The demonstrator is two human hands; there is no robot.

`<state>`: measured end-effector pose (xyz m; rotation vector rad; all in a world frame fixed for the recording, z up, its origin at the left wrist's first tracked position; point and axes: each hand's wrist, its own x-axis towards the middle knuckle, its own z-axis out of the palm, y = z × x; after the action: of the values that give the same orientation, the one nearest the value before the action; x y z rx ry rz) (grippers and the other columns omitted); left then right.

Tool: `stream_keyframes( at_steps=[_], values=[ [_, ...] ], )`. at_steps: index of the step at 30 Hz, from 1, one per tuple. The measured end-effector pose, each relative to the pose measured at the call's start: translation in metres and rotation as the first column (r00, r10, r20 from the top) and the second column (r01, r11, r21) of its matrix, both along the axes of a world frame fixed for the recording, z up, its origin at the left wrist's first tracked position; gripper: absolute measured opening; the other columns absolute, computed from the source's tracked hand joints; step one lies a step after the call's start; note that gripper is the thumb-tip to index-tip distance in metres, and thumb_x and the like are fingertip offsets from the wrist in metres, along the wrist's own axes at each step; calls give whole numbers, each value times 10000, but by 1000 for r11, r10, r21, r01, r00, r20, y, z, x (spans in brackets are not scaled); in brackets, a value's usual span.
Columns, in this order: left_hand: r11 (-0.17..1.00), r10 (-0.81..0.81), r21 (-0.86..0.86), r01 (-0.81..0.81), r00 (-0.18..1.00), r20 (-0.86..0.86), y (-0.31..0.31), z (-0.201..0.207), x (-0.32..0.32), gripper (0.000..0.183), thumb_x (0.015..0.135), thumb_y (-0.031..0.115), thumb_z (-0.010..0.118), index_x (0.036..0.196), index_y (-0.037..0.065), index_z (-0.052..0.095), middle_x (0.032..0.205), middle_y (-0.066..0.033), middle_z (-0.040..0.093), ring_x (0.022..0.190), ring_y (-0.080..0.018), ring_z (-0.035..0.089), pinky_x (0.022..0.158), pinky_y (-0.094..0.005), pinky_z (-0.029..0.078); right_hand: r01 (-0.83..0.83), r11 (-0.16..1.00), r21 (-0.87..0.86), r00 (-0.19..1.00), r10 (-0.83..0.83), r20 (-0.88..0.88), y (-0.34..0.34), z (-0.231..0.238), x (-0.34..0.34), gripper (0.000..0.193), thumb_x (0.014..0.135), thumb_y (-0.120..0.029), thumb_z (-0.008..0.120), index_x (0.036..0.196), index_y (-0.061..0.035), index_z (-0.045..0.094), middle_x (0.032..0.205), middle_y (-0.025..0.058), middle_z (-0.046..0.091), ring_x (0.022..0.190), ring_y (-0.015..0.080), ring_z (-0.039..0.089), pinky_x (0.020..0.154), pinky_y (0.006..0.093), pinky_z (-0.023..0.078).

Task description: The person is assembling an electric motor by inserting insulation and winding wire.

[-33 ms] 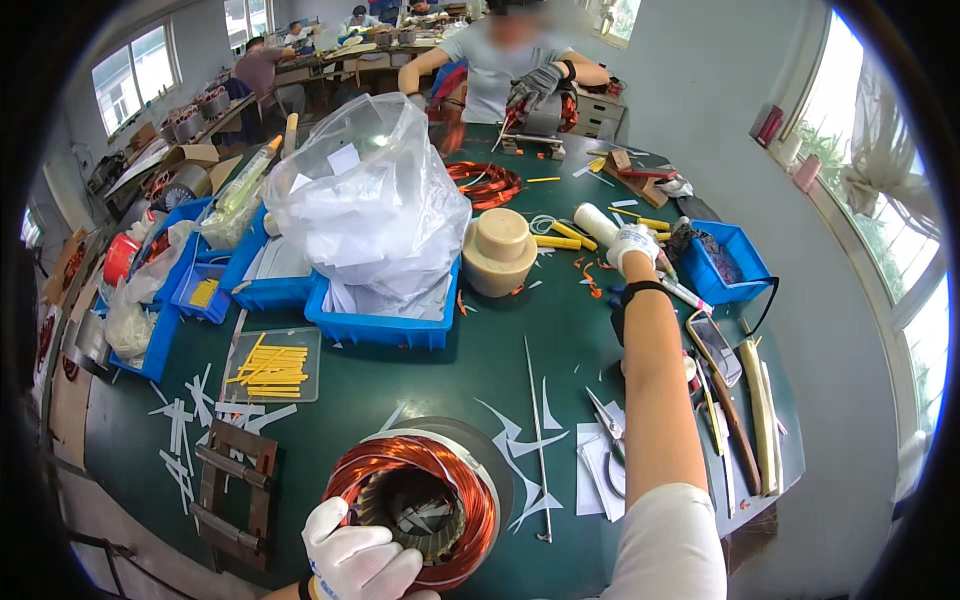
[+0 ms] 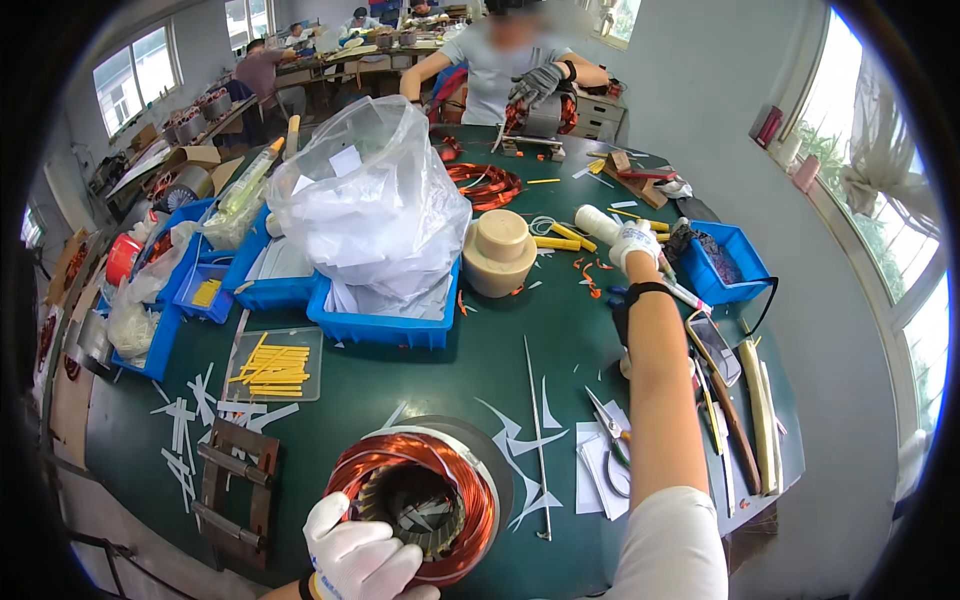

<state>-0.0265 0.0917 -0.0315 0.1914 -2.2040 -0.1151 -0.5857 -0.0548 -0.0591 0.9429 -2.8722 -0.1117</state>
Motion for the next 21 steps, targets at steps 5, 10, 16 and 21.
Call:
stream_keyframes(
  at_steps=[5, 10, 16, 21],
  values=[
    [998, 36, 60, -38, 999, 36, 0, 8, -10, 291, 731, 406, 624, 647, 131, 581, 565, 9, 467, 539, -189, 477, 703, -443, 421, -251, 835, -490, 961, 154, -232, 43, 75, 18, 414, 855, -260, 649, 1179, -15, 568, 1259, 250, 532, 1114, 410, 585, 916, 443, 495],
    [985, -30, 170, 24, 999, 30, 8, 20, -1, 267, 741, 279, 688, 930, 94, 649, 867, -21, 614, 855, -228, 587, 958, -511, 407, -607, 433, -667, 777, 499, -383, 143, 185, 101, 477, 827, -237, 696, 1197, 27, 552, 1089, 242, 627, 999, 380, 613, 878, 425, 485],
    [726, -301, 524, 445, 891, -339, -9, 126, -33, 911, 751, 342, 809, 1405, -75, 331, 1485, -223, 304, 1378, -292, 321, 1162, -405, 199, -807, 104, -581, 388, 835, -390, 264, 253, 286, 543, 769, -97, 680, 1274, 37, 533, 1075, 142, 640, 962, 216, 617, 885, 317, 484],
    [-14, -769, 824, 567, 520, -371, 8, 162, -57, 548, 924, 250, 636, 1368, -7, 445, 1192, -105, 611, 877, -97, 606, 758, -221, 485, -790, -72, -609, 304, 817, -491, 257, 279, 298, 513, 819, -155, 700, 1282, -7, 538, 1050, 86, 637, 931, 132, 594, 854, 267, 482]
  ],
)
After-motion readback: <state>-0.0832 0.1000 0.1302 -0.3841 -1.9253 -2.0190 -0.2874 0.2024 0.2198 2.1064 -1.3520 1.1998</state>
